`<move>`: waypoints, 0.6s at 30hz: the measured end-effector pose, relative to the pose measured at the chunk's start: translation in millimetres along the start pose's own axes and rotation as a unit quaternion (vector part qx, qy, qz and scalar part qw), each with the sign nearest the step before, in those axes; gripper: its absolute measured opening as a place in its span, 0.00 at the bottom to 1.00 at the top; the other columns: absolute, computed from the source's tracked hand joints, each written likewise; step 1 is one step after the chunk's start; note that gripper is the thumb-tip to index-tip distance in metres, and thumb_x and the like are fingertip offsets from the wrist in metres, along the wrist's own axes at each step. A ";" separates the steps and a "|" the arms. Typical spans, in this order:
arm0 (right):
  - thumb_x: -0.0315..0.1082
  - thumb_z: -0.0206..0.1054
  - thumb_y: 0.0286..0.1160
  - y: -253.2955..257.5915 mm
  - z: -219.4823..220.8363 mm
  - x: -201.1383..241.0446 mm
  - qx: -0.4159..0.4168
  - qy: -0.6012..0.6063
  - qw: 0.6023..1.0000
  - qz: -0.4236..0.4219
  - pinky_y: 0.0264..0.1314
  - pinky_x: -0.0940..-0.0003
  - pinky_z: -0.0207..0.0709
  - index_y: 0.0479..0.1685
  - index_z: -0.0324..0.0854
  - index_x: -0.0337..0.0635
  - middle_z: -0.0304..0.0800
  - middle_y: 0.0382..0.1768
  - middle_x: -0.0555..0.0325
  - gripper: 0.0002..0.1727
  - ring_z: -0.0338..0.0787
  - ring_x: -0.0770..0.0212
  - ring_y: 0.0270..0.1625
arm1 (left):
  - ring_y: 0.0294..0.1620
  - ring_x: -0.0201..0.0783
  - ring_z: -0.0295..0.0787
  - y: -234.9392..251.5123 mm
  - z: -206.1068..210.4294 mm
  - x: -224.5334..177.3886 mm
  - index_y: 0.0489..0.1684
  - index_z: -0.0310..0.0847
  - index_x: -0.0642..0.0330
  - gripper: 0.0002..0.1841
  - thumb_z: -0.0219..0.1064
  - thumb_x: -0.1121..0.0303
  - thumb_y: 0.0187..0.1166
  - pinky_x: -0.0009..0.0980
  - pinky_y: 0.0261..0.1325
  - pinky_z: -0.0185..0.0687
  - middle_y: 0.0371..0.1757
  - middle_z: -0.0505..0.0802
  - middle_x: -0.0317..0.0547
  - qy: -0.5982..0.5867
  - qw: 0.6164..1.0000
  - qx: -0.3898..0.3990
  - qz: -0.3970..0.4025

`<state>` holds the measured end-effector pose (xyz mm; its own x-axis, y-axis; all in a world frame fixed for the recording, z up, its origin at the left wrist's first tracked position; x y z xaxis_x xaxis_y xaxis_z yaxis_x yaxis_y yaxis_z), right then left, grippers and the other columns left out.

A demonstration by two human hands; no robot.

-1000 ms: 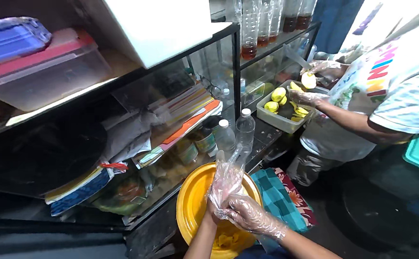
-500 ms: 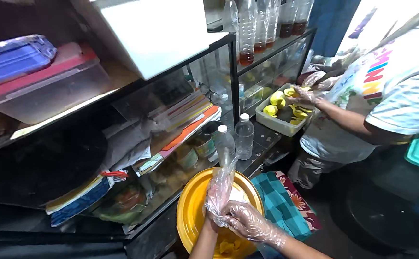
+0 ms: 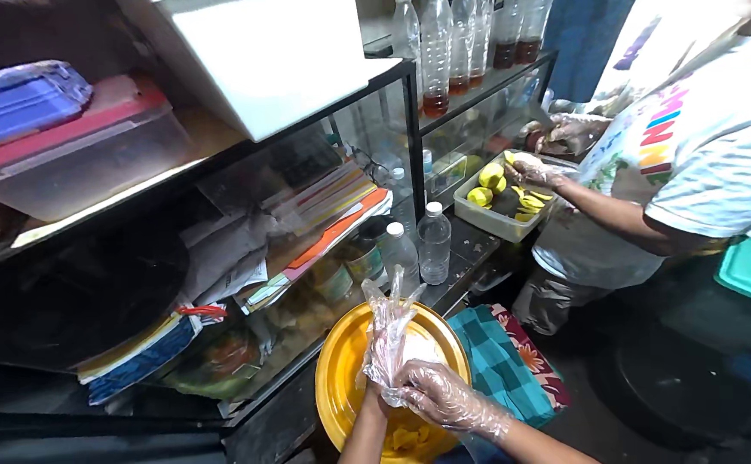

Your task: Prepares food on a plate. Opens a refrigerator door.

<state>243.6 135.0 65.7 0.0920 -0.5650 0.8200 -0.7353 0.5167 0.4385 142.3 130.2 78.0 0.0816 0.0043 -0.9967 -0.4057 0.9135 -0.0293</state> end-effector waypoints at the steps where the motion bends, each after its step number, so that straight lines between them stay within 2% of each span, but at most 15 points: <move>1: 0.27 0.65 0.77 -0.5 1.0 -0.7 0.001 0.000 1.000 -0.002 0.54 0.69 0.83 0.41 0.87 0.28 0.91 0.40 0.42 0.09 0.91 0.57 0.44 | 0.60 0.22 0.81 4.2 2.5 -1.0 0.73 0.60 0.85 0.20 0.48 0.78 0.86 0.17 0.67 0.75 0.61 0.85 0.53 0.002 1.000 0.004 0.028; 3: 0.27 0.65 0.77 -1.2 1.9 -1.7 0.004 0.001 1.000 0.000 0.54 0.69 0.83 0.41 0.87 0.28 0.91 0.40 0.42 0.09 0.91 0.57 0.44 | 0.65 0.29 0.81 12.8 0.8 6.3 0.73 0.62 0.88 0.21 0.49 0.79 0.86 0.21 0.71 0.74 0.66 0.84 0.62 0.006 0.998 0.010 0.061; 5: 0.28 0.65 0.78 -1.6 1.4 -2.9 0.006 0.003 1.000 0.005 0.55 0.70 0.83 0.42 0.87 0.29 0.91 0.41 0.43 0.10 0.91 0.58 0.45 | 0.68 0.32 0.80 11.2 6.3 -2.8 0.77 0.60 0.85 0.22 0.45 0.78 0.89 0.22 0.73 0.73 0.70 0.81 0.63 0.025 0.999 0.023 0.034; 7: 0.29 0.65 0.78 -1.2 1.3 -2.6 0.005 0.001 1.000 0.006 0.54 0.71 0.82 0.42 0.87 0.29 0.91 0.41 0.43 0.10 0.91 0.59 0.44 | 0.68 0.30 0.78 8.3 14.6 -14.1 0.80 0.58 0.78 0.23 0.34 0.74 0.92 0.21 0.74 0.72 0.72 0.79 0.57 -0.025 0.998 0.028 -0.042; 9: 0.29 0.65 0.78 -1.1 1.6 -0.9 0.007 0.000 1.000 0.009 0.55 0.71 0.82 0.42 0.87 0.29 0.91 0.41 0.43 0.10 0.91 0.58 0.44 | 0.65 0.29 0.77 6.3 20.0 -22.4 0.81 0.59 0.71 0.23 0.32 0.72 0.94 0.22 0.71 0.71 0.70 0.80 0.53 -0.081 0.990 0.004 -0.117; 11: 0.28 0.65 0.78 -1.3 2.5 0.0 0.013 -0.001 1.000 0.013 0.55 0.69 0.83 0.42 0.87 0.29 0.91 0.41 0.42 0.09 0.91 0.57 0.45 | 0.67 0.27 0.78 11.3 7.3 -1.1 0.83 0.57 0.72 0.24 0.32 0.70 0.94 0.21 0.71 0.73 0.72 0.80 0.52 -0.091 0.993 0.031 -0.071; 13: 0.28 0.65 0.78 -1.6 3.7 0.1 0.021 0.001 0.999 0.025 0.55 0.67 0.83 0.43 0.87 0.28 0.91 0.42 0.41 0.09 0.91 0.55 0.45 | 0.74 0.30 0.74 13.1 0.6 8.3 0.86 0.53 0.73 0.25 0.36 0.73 0.93 0.22 0.76 0.70 0.78 0.76 0.57 -0.057 0.996 0.046 -0.043; 15: 0.27 0.64 0.78 -2.0 5.4 -1.6 0.031 0.007 0.999 0.030 0.55 0.66 0.83 0.44 0.87 0.28 0.91 0.42 0.41 0.09 0.91 0.55 0.45 | 0.80 0.31 0.68 10.5 -0.1 9.1 0.89 0.45 0.73 0.26 0.35 0.72 0.93 0.22 0.80 0.64 0.84 0.69 0.60 -0.052 0.996 0.068 -0.027; 16: 0.28 0.64 0.78 -2.2 6.2 -2.8 0.038 0.011 0.999 0.034 0.55 0.66 0.83 0.44 0.87 0.28 0.91 0.42 0.41 0.10 0.91 0.55 0.45 | 0.83 0.33 0.66 12.7 -4.4 17.3 0.89 0.41 0.77 0.28 0.35 0.72 0.92 0.23 0.82 0.63 0.86 0.66 0.63 -0.051 0.995 0.091 -0.002; 17: 0.28 0.64 0.79 -2.7 7.0 -3.8 0.044 0.017 0.998 0.039 0.56 0.66 0.83 0.44 0.87 0.28 0.91 0.42 0.41 0.10 0.91 0.55 0.46 | 0.83 0.32 0.66 14.2 -3.8 17.9 0.89 0.40 0.76 0.28 0.36 0.72 0.91 0.21 0.81 0.63 0.85 0.66 0.62 -0.034 0.995 0.090 -0.014; 18: 0.29 0.64 0.80 -2.9 7.8 -4.4 0.051 0.023 0.997 0.043 0.56 0.65 0.83 0.45 0.87 0.28 0.91 0.43 0.41 0.11 0.91 0.54 0.46 | 0.81 0.30 0.66 15.8 -2.7 15.8 0.89 0.41 0.72 0.27 0.37 0.73 0.91 0.21 0.80 0.64 0.84 0.67 0.58 -0.010 0.996 0.065 -0.065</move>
<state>240.1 131.0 57.9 0.0542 -0.4894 0.8704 -0.8067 0.4922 0.3270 134.7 143.6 61.5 0.1443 -0.1099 -0.9834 -0.2687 0.9521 -0.1459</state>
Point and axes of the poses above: each hand's wrist, its own y-axis towards the middle knuckle, its own z-axis out of the palm, x = y × z, the point moved 5 cm from there along y, towards the middle knuckle
